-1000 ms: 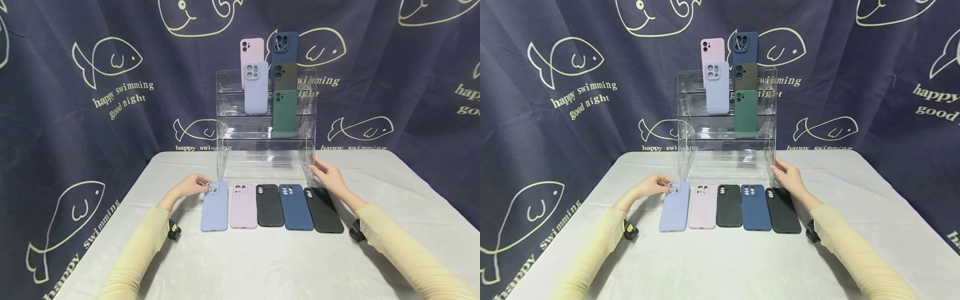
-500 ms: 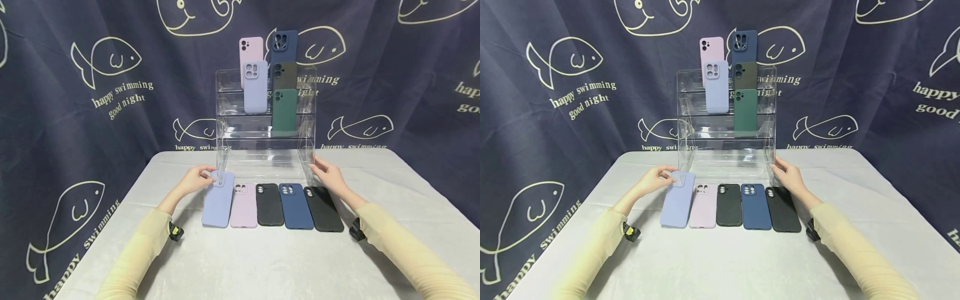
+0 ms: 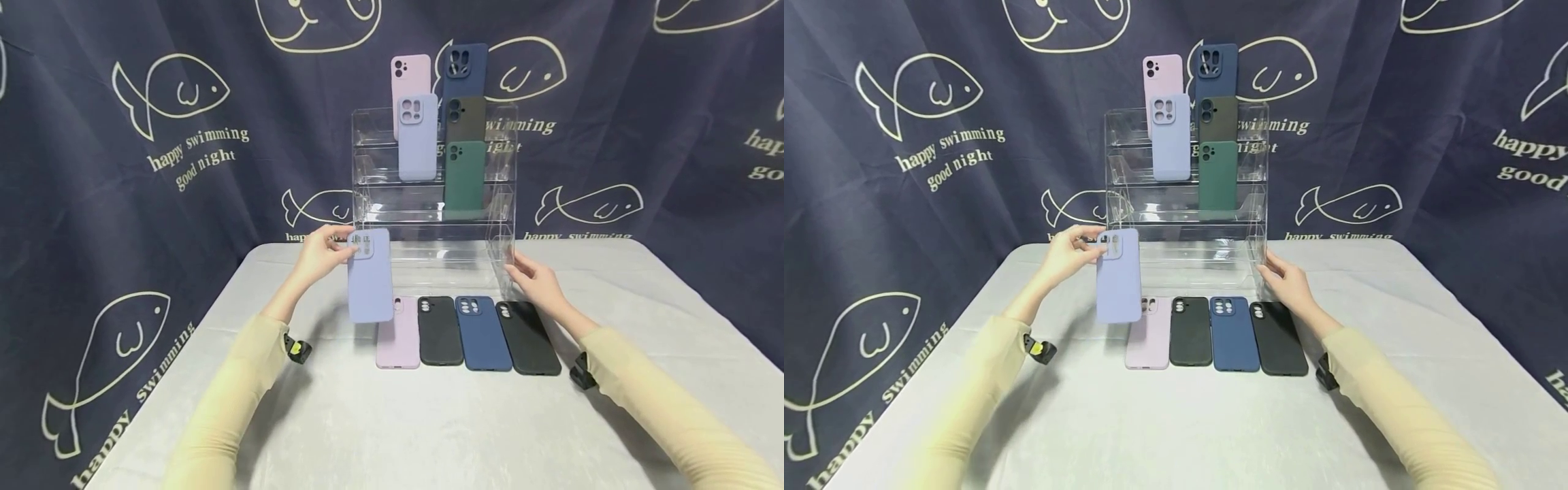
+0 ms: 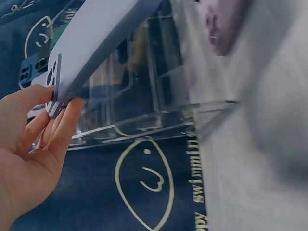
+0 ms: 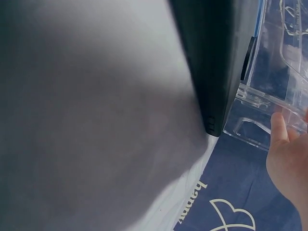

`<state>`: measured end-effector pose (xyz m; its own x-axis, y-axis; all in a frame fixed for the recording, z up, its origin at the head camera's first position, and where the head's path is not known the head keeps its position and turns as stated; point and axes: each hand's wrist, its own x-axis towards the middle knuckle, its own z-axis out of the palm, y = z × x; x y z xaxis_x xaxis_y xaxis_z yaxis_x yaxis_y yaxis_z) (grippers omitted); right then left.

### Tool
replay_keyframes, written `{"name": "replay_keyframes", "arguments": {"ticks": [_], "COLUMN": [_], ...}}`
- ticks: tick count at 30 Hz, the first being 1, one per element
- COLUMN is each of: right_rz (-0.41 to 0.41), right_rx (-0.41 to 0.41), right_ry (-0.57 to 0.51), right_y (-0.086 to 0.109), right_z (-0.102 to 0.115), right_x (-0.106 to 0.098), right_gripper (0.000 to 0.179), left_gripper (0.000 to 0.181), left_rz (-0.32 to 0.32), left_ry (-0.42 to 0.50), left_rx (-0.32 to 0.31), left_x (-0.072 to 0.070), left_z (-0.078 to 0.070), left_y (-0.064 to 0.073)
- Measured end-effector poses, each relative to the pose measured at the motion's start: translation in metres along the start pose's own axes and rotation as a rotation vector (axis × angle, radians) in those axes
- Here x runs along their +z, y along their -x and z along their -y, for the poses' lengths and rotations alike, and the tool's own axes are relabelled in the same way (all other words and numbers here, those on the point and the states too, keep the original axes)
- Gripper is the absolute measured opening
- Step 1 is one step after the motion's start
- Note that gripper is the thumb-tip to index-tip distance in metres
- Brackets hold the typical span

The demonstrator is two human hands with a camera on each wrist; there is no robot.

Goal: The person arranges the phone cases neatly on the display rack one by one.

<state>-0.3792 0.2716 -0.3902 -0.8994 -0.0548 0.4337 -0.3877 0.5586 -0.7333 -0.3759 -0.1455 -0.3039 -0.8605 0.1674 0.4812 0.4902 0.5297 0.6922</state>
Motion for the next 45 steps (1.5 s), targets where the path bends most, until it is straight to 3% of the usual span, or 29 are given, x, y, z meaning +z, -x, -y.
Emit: {"name": "replay_keyframes", "arguments": {"ticks": [9, 18, 29, 35, 45], "right_rz": [0.004, -0.001, 0.01, 0.014, 0.045], "right_rx": [-0.012, -0.009, -0.014, -0.024, -0.01], "right_ry": [-0.005, 0.0, 0.003, 0.025, -0.038], "right_y": [-0.001, 0.002, 0.002, 0.001, 0.0], "right_z": [0.0, 0.001, 0.002, 0.001, 0.0], "right_x": [0.0, -0.002, -0.003, -0.001, -0.002], "right_gripper": [0.048, 0.052, 0.051, 0.051, 0.052], "left_gripper": [0.042, 0.041, 0.04, 0.04, 0.04], "left_rz": [-0.039, -0.139, -0.206, -0.211, -0.312], "left_ry": [0.054, 0.033, 0.074, 0.035, -0.043], "left_rx": [0.004, 0.094, 0.12, 0.115, 0.161], "left_x": [-0.002, 0.001, 0.01, 0.012, 0.012], "left_z": [-0.024, -0.036, -0.047, -0.048, -0.058], "left_y": [-0.027, -0.049, -0.071, -0.082, -0.1]}}
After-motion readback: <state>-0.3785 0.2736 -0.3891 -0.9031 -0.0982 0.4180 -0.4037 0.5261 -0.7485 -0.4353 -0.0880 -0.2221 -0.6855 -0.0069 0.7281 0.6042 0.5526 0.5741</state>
